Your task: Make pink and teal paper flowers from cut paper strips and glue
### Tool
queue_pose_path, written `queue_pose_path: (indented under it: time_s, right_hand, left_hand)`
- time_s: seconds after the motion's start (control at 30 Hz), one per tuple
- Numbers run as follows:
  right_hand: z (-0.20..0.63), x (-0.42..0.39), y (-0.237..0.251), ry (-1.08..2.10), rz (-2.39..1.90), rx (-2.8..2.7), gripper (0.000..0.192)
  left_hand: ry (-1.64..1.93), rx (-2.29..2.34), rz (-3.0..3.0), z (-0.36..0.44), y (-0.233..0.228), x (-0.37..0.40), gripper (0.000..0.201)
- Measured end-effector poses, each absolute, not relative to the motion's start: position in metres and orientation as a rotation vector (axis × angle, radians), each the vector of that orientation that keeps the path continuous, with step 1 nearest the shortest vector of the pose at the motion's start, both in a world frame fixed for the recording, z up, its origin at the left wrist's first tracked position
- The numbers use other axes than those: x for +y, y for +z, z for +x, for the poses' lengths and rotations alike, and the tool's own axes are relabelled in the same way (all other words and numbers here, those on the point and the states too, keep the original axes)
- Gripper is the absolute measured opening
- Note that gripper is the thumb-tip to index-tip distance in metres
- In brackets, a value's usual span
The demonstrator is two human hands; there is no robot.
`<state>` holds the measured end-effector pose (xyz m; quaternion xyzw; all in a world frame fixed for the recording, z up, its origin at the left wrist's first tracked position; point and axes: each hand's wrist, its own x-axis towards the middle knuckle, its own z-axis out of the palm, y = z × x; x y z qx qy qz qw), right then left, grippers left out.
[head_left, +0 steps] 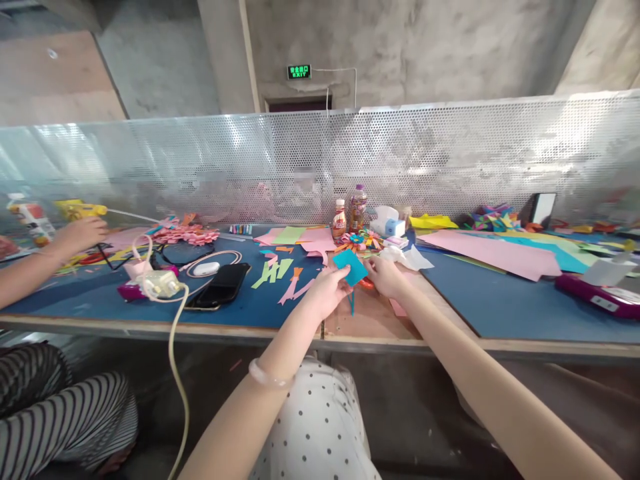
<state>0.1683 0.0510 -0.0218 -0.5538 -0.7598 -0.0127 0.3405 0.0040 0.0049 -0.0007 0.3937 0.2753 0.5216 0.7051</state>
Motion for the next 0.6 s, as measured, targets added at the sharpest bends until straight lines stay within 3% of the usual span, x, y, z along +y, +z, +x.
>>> queue_pose_path:
  time_s: [0.27,0.6]
  right_hand:
    - [0.159,0.039,-0.014,-0.128,-1.292,-1.992,0.017]
    - [0.162,0.035,-0.014,-0.311,-1.282,-1.938,0.017]
  left_hand:
    - [1.116,0.383,0.756,-0.003,0.005,0.002,0.005]
    - [1.202,0.437,0.903,-0.007,0.006,-0.001,0.023]
